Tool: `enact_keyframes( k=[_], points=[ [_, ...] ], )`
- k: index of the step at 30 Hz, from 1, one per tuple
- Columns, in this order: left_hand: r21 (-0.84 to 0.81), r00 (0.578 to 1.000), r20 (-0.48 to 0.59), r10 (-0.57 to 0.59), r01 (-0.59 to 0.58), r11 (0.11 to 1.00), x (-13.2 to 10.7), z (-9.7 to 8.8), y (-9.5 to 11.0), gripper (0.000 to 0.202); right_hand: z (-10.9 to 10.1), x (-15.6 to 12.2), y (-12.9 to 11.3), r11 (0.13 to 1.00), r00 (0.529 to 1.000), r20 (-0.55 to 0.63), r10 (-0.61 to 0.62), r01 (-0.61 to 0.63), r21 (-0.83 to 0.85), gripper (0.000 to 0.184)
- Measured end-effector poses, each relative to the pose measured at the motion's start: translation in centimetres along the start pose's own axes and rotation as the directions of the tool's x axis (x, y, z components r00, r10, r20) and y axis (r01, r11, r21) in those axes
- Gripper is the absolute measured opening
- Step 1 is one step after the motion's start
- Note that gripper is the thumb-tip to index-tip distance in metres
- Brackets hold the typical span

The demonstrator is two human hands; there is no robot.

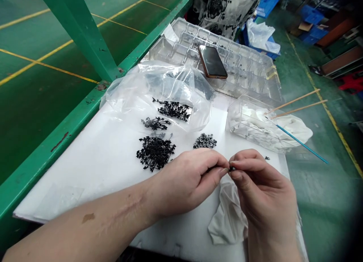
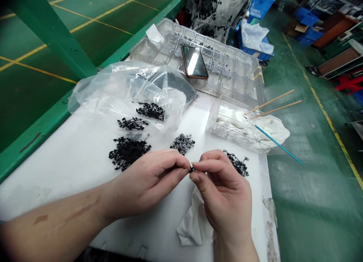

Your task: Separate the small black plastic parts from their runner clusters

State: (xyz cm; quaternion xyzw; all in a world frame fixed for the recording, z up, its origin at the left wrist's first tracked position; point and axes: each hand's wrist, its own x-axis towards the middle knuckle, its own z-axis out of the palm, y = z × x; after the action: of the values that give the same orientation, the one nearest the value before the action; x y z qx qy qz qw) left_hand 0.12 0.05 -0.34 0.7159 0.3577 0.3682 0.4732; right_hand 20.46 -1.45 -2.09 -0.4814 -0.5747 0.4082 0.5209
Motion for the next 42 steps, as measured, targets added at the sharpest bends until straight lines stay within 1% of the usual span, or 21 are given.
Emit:
enact_keyframes(
  k=[2, 5, 9, 12, 14, 19, 20, 23, 25, 27, 28, 29, 30, 31, 32, 33, 34, 35, 37, 40, 42],
  points=[
    [0.004, 1.0, 0.003, 0.007, -0.007, 1.0, 0.0, -0.1, -0.2, 0.02, -0.2, 0.0, -0.1, 1.0, 1.0, 0.009, 0.004, -0.003, -0.018, 0.015],
    [0.013, 1.0, 0.017, 0.011, -0.011, 1.0, 0.0, -0.2, -0.4, 0.021, -0.5, 0.1, 0.0, 0.999, 0.998, 0.056, 0.015, -0.013, -0.038, 0.02],
    [0.055, 1.0, -0.026, 0.005, -0.004, 0.998, -0.1, -0.3, -0.5, 0.02, -0.6, 0.1, 0.1, 0.993, 0.994, 0.102, -0.029, 0.04, -0.111, 0.014],
    [0.097, 0.998, -0.06, -0.007, 0.013, 0.995, 0.1, -0.2, -0.6, 0.016, -0.4, 0.0, 0.0, 0.989, 0.992, 0.101, -0.073, 0.085, -0.122, 0.013],
    [0.102, 0.997, -0.067, -0.045, 0.052, 0.993, 0.2, -0.3, -0.8, 0.009, -0.2, -0.1, 0.0, 0.987, 0.991, 0.101, -0.089, 0.102, -0.127, 0.013],
    [0.066, 0.993, -0.008, -0.12, 0.12, 0.991, 0.6, -0.6, -0.9, 0.001, -0.2, -0.1, 0.0, 0.986, 0.994, 0.033, -0.107, 0.111, -0.128, 0.009],
    [0.059, 0.992, -0.004, -0.13, 0.13, 0.99, 0.6, -0.7, -0.8, 0.004, -0.2, -0.1, 0.0, 0.986, 0.994, 0.025, -0.107, 0.11, -0.124, 0.008],
    [-0.031, 0.983, 0.003, -0.183, 0.183, 0.983, 0.7, -0.8, -0.6, 0.01, -0.1, 0.1, 0.0, 0.991, 0.996, 0.046, -0.08, 0.085, -0.106, 0.008],
    [-0.151, 0.963, -0.001, -0.269, 0.266, 0.952, 0.7, -1.0, -0.7, 0.013, -0.1, 0.3, 0.0, 0.992, 0.994, 0.099, -0.053, 0.064, -0.107, 0.007],
    [-0.267, 0.929, -0.005, -0.371, 0.356, 0.895, 0.7, -1.2, -0.9, 0.021, -0.5, 0.5, 0.0, 0.986, 0.99, 0.134, -0.037, 0.057, -0.154, 0.018],
    [-0.31, 0.91, -0.009, -0.414, 0.391, 0.867, 0.7, -1.3, -1.1, 0.024, -1.0, 0.6, 0.0, 0.978, 0.994, 0.1, -0.032, 0.052, -0.203, 0.026],
    [-0.338, 0.898, -0.01, -0.44, 0.411, 0.847, 0.7, -1.3, -1.1, 0.025, -1.6, 0.8, 0.1, 0.96, 0.999, 0.011, -0.035, 0.036, -0.277, 0.032],
    [-0.355, 0.894, -0.015, -0.448, 0.414, 0.838, 0.7, -1.4, -1.1, 0.024, -2.4, 1.0, 0.3, 0.927, 0.992, -0.118, -0.046, -0.001, -0.375, 0.036],
    [-0.364, 0.896, -0.026, -0.444, 0.405, 0.839, 0.7, -1.3, -1.0, 0.022, -3.3, 1.2, 0.4, 0.873, 0.965, -0.254, -0.069, -0.065, -0.484, 0.037],
    [-0.368, 0.904, -0.044, -0.426, 0.382, 0.848, 0.7, -1.3, -0.8, 0.02, -4.1, 1.5, 0.7, 0.797, 0.928, -0.361, -0.09, -0.15, -0.585, 0.035],
    [-0.364, 0.915, -0.061, -0.398, 0.351, 0.863, 0.7, -1.3, -0.5, 0.019, -4.9, 1.8, 0.9, 0.708, 0.901, -0.423, -0.095, -0.237, -0.665, 0.033],
    [-0.354, 0.927, -0.078, -0.366, 0.317, 0.88, 0.7, -1.2, -0.2, 0.02, -5.4, 2.2, 1.2, 0.616, 0.892, -0.445, -0.078, -0.308, -0.725, 0.032],
    [-0.339, 0.938, -0.091, -0.334, 0.286, 0.896, 0.7, -1.1, 0.0, 0.021, -5.7, 2.5, 1.5, 0.536, 0.895, -0.445, -0.042, -0.356, -0.766, 0.032],
    [-0.314, 0.956, -0.095, -0.276, 0.235, 0.92, 0.7, -0.9, 0.4, 0.022, -5.6, 3.0, 2.0, 0.424, 0.894, -0.446, 0.035, -0.417, -0.804, 0.033],
    [-0.321, 0.972, -0.069, -0.224, 0.191, 0.928, 0.6, -0.5, 0.6, 0.021, -4.5, 3.4, 2.4, 0.331, 0.885, -0.455, 0.098, -0.46, -0.824, 0.033],
    [-0.34, 0.977, -0.028, -0.209, 0.187, 0.921, 0.6, -0.2, 0.4, 0.021, -3.8, 3.5, 2.6, 0.319, 0.888, -0.443, 0.124, -0.458, -0.83, 0.027]
  ],
)
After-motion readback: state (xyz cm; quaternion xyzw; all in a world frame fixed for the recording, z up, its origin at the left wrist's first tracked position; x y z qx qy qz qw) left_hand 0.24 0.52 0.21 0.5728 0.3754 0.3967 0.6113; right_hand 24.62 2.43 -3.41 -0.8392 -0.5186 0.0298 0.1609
